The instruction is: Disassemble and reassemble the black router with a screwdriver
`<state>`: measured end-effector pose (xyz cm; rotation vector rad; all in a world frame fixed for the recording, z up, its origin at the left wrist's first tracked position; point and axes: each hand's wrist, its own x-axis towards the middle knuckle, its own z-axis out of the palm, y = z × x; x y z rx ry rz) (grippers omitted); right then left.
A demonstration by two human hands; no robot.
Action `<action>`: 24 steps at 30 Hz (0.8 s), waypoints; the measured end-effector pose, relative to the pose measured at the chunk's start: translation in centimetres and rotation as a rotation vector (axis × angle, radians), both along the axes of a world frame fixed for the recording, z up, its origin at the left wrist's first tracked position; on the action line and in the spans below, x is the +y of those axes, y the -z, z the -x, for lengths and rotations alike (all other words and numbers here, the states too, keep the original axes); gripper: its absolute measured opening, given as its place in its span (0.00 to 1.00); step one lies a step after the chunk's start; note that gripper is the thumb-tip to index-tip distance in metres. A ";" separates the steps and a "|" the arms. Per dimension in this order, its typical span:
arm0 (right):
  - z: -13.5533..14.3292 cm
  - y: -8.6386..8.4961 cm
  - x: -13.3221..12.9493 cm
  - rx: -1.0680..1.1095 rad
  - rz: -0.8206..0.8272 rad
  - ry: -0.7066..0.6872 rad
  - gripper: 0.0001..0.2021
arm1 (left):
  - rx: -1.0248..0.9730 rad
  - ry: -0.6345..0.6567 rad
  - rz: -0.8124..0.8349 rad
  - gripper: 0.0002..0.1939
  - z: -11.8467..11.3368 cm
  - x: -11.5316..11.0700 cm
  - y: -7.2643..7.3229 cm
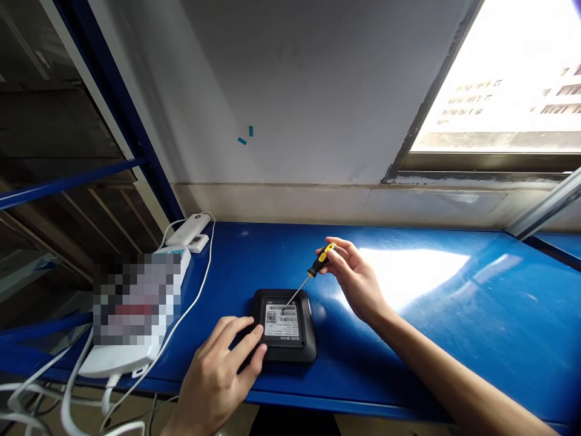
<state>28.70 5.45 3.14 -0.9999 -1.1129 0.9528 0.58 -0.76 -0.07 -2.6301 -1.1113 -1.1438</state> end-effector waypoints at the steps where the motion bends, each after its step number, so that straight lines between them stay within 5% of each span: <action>1: -0.1 -0.3 0.0 -0.031 -0.022 0.056 0.20 | -0.003 -0.001 -0.025 0.10 0.0 0.0 0.1; 6: -0.3 -1.3 -0.3 -0.167 -0.103 0.206 0.19 | 0.000 -0.022 -0.083 0.12 0.3 0.1 0.5; 24: -0.4 -0.7 -0.5 -0.325 -0.225 0.309 0.17 | -0.032 0.003 -0.054 0.08 0.1 0.3 -0.2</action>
